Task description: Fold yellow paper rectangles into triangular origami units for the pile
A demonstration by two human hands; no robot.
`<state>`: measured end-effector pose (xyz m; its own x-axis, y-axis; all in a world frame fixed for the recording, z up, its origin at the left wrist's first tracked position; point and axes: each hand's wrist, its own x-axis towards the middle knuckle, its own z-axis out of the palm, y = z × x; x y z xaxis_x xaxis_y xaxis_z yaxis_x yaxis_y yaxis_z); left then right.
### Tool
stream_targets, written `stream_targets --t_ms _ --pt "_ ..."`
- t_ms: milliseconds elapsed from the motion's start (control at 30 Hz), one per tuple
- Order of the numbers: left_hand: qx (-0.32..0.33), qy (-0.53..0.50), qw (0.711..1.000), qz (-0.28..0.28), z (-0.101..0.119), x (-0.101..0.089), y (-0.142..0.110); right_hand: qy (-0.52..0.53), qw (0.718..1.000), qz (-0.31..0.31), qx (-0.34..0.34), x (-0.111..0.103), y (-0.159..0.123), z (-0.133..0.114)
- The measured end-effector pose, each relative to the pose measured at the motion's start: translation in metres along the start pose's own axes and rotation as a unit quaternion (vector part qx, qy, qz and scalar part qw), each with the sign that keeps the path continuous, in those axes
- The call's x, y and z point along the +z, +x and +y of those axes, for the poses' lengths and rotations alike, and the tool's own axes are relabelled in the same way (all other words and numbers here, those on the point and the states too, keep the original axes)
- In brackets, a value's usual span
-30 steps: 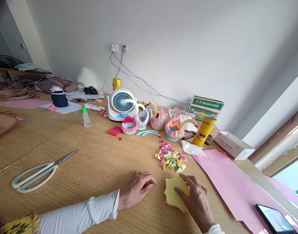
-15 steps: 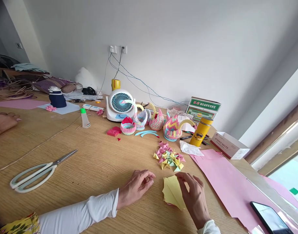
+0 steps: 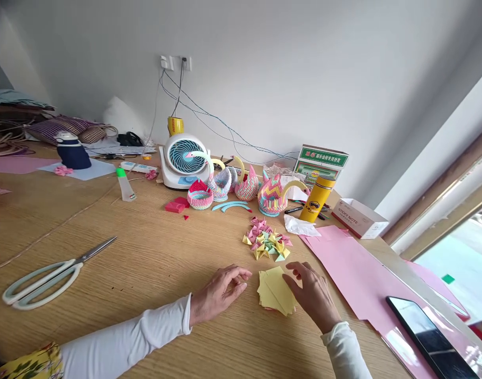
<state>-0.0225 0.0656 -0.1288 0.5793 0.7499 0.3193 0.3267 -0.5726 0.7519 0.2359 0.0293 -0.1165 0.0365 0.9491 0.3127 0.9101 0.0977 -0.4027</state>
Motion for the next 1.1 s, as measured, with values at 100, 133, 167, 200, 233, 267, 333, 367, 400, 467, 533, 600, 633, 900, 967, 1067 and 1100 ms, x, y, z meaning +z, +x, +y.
stream_targets --t_ms 100,133,167,200,233,267,333,367,400,467,533,600,633,900,967,1067,1100 --pt "0.008 0.009 1.0 0.004 -0.001 0.0 -0.001 -0.032 0.998 -0.049 0.039 0.0 -0.009 0.006" --pt "0.01 0.01 1.0 0.004 -0.001 0.0 -0.001 -0.037 0.996 -0.068 0.052 -0.001 -0.012 0.005" --pt "0.013 0.011 1.0 0.005 -0.002 0.001 -0.001 -0.038 0.994 -0.084 0.062 -0.001 -0.013 0.004" --pt "0.016 0.012 1.0 0.005 -0.002 0.001 -0.001 -0.036 0.992 -0.1 0.066 -0.003 -0.015 0.003" --pt "0.018 0.013 1.0 0.003 -0.002 0.001 -0.001 -0.032 0.991 -0.113 0.066 -0.004 -0.016 0.003" --pt "0.02 0.014 1.0 0.002 -0.003 0.001 -0.001 -0.026 0.99 -0.124 0.062 -0.005 -0.016 0.002" --pt "0.022 0.016 1.0 0.0 -0.003 0.001 -0.001 -0.015 0.989 -0.136 0.051 -0.006 -0.016 0.003" --pt "0.021 0.018 1.0 0.0 -0.003 0.001 -0.001 -0.01 0.989 -0.137 0.046 -0.007 -0.015 0.004" --pt "0.02 0.02 1.0 0.0 -0.003 0.001 -0.002 -0.004 0.99 -0.136 0.045 -0.007 -0.015 0.005" --pt "0.017 0.024 1.0 0.0 -0.003 0.0 -0.002 0.021 0.989 -0.136 0.052 -0.008 -0.013 0.006" --pt "0.017 0.025 1.0 -0.001 -0.002 0.0 -0.002 0.06 0.986 -0.14 0.066 -0.01 -0.011 0.006" --pt "0.018 0.025 1.0 0.0 -0.002 0.0 -0.002 0.103 0.982 -0.143 0.075 -0.012 -0.009 0.003" --pt "0.018 0.025 1.0 0.0 -0.002 0.0 -0.002 0.122 0.98 -0.141 0.075 -0.013 -0.008 0.001" --pt "0.015 0.005 1.0 -0.005 -0.002 0.0 -0.002 0.201 0.967 -0.119 0.101 -0.006 -0.006 -0.001" --pt "0.007 -0.006 1.0 -0.004 -0.001 0.0 -0.002 0.211 0.964 -0.123 0.109 -0.007 -0.007 0.0" --pt "-0.029 -0.047 0.998 -0.009 0.001 -0.002 0.0 0.251 0.956 -0.114 0.104 -0.013 -0.008 -0.009" --pt "-0.046 -0.072 0.996 -0.011 0.002 -0.003 0.001 0.269 0.951 -0.12 0.093 -0.015 -0.008 -0.014"
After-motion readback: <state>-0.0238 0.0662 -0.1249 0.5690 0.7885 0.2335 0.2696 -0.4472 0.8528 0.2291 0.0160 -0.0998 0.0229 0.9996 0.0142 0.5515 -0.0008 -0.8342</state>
